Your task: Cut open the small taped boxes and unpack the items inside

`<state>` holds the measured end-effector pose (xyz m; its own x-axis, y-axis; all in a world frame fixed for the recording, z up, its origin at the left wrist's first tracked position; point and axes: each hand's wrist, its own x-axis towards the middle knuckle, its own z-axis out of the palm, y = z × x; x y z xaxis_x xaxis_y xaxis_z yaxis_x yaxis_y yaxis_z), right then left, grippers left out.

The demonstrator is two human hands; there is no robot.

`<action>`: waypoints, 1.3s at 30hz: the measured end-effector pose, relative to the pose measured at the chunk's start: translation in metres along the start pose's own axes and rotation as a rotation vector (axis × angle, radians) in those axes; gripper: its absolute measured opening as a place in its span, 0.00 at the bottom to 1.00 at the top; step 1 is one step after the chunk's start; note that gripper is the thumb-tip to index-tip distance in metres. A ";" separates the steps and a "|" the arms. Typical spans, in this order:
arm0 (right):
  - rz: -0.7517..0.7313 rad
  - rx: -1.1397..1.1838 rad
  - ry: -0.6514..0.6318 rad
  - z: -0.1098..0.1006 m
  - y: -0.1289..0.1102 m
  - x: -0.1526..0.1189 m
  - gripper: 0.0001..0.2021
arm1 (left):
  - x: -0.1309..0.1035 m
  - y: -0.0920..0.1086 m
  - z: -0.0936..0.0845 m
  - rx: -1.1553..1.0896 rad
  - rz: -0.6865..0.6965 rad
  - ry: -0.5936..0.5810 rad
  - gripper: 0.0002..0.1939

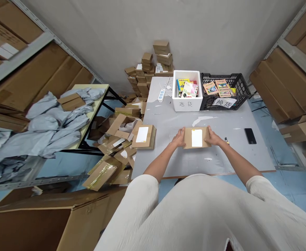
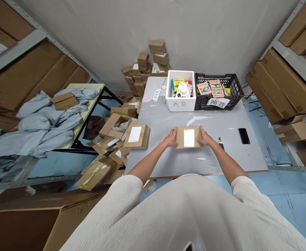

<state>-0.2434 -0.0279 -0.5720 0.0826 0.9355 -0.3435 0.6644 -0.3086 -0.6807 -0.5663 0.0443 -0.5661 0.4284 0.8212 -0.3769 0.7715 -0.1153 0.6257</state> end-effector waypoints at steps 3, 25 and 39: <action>0.010 -0.102 -0.070 -0.004 -0.009 -0.002 0.56 | -0.006 0.009 -0.002 -0.075 -0.023 0.042 0.56; 0.011 0.006 0.307 0.020 0.037 -0.008 0.25 | -0.010 0.028 0.029 0.118 0.100 0.364 0.06; -0.307 0.164 0.361 0.035 -0.053 -0.010 0.33 | -0.015 0.069 0.004 -0.059 0.234 0.442 0.17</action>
<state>-0.3054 -0.0271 -0.5549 0.1729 0.9782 0.1146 0.5755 -0.0059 -0.8178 -0.5178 0.0219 -0.5203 0.3367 0.9368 0.0956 0.6450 -0.3034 0.7014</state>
